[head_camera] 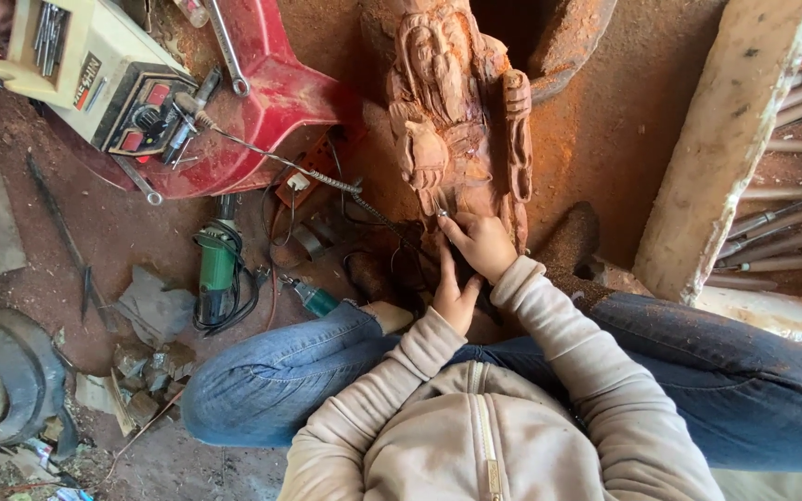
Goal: Using a handheld electric rotary tool to carve intricate details and textures into a wooden statue of a figure.
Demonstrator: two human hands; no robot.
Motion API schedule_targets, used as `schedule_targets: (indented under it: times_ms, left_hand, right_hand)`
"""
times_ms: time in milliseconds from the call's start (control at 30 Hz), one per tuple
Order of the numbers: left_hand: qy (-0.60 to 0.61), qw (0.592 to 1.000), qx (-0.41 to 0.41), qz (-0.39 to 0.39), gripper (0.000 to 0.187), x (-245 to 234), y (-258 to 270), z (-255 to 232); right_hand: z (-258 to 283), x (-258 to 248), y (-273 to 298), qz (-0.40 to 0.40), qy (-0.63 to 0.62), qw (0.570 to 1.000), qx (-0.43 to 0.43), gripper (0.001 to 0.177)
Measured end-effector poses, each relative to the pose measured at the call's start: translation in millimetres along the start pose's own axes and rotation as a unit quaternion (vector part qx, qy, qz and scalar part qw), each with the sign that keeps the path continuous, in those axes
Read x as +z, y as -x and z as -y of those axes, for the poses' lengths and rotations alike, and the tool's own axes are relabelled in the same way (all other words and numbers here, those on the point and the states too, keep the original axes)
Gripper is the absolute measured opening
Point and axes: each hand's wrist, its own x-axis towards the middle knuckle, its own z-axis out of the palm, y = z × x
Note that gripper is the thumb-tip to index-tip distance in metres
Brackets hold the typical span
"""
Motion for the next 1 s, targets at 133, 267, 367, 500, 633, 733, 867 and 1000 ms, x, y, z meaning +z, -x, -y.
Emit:
schedule_targets:
  times_ms: [133,267,367,500,633,733,867,1000]
  left_hand:
    - [-0.009,1.000,0.000,0.001,0.089,0.2,0.5,-8.4]
    - [-0.008,1.000,0.008,0.006,0.089,-2.0,-5.1,-4.6]
    - [-0.010,1.000,0.020,0.004,0.089,-2.7,-13.6,0.1]
    - [-0.015,1.000,-0.001,0.010,0.089,-4.2,-16.9,-8.9]
    - [-0.005,1.000,-0.012,0.005,0.089,-2.0,-19.7,-19.3]
    - [-0.008,1.000,-0.022,0.004,0.089,0.5,-18.2,-17.3]
    - [-0.001,1.000,-0.002,-0.004,0.088,7.0,-14.6,-5.0]
    - [0.021,1.000,0.020,-0.011,0.089,12.0,-8.2,0.1]
  right_hand:
    - [-8.5,3.7,-1.8,0.006,0.020,1.000,0.012,0.050]
    - [-4.0,4.2,-2.3,-0.002,0.026,0.999,0.019,0.052]
    - [10.0,-3.9,-4.5,-0.010,0.030,0.999,0.015,0.051]
    - [12.6,-11.4,-8.4,-0.013,0.039,0.999,-0.006,0.048]
    - [7.4,-8.9,-13.9,-0.016,0.054,0.998,-0.015,0.050]
    - [5.7,-9.9,-12.4,-0.018,0.052,0.998,-0.023,0.050]
    - [4.8,-11.3,-10.0,-0.006,0.056,0.998,-0.030,0.047]
    - [8.4,-14.0,-7.1,0.009,0.059,0.998,-0.033,0.049]
